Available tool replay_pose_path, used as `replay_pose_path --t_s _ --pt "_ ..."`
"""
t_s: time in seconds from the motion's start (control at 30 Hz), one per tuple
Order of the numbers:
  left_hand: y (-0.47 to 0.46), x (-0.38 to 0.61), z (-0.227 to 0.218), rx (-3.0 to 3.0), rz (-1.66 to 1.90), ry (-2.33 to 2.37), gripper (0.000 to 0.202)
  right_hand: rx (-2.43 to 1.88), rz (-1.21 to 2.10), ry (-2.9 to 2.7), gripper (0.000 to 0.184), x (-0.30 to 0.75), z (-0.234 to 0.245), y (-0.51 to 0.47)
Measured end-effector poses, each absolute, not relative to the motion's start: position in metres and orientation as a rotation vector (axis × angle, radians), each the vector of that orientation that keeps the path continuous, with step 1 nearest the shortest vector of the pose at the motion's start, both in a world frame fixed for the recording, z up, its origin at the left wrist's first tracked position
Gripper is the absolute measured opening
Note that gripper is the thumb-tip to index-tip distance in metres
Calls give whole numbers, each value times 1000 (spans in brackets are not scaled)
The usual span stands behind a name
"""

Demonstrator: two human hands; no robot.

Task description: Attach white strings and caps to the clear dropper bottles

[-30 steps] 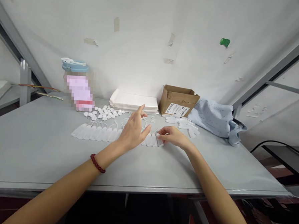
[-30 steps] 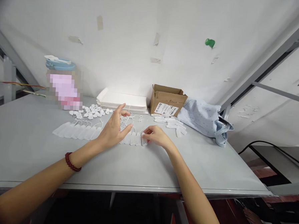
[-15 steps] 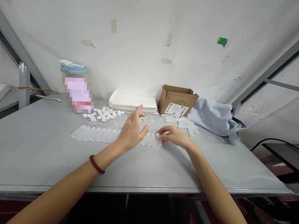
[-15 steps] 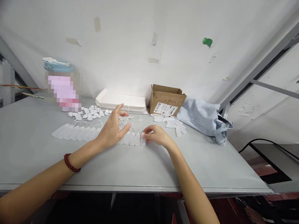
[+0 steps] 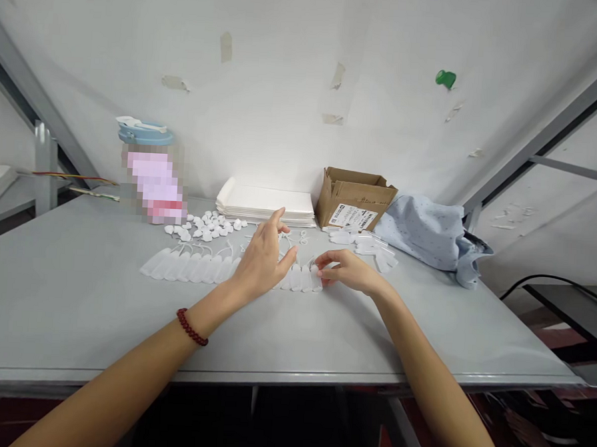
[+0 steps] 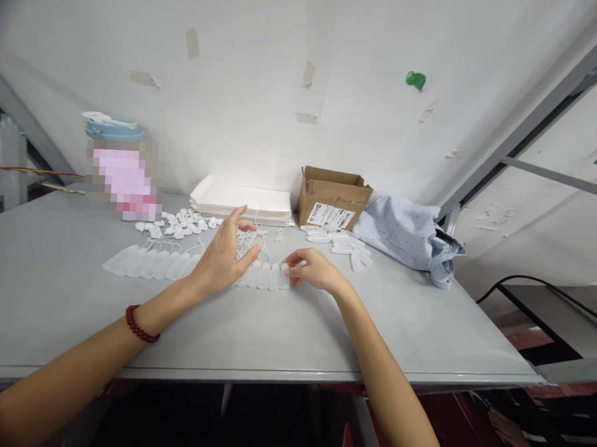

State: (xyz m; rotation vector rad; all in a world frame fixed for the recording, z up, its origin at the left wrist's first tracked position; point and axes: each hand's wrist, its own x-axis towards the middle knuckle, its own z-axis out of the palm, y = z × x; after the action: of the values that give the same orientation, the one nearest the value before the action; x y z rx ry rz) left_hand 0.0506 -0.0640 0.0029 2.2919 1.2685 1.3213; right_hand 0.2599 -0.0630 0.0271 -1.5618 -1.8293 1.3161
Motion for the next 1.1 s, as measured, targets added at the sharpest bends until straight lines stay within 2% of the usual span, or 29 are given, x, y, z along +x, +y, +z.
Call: replay_pose_path --t_s 0.2,0.47,0.67,0.83,0.97,1.1 --pt "-59 45 8 2289 1339 1337 63 -1578 1323 -1815 12 261 29 -63" --pt "-32 8 15 2142 1324 1686 48 -1570 1339 -1794 14 264 29 -61" --pt "-21 -6 16 2202 1074 1804 31 -1588 1333 -1823 13 264 30 -62" --pt "-19 -7 13 2307 907 1777 31 -1614 1297 -1860 15 267 30 -61" --pt "-19 -9 12 2324 849 1765 33 -1612 1273 -1915 22 271 32 -61" --pt "-19 -11 15 2306 881 1779 32 -1593 1234 -2100 45 274 36 -63"
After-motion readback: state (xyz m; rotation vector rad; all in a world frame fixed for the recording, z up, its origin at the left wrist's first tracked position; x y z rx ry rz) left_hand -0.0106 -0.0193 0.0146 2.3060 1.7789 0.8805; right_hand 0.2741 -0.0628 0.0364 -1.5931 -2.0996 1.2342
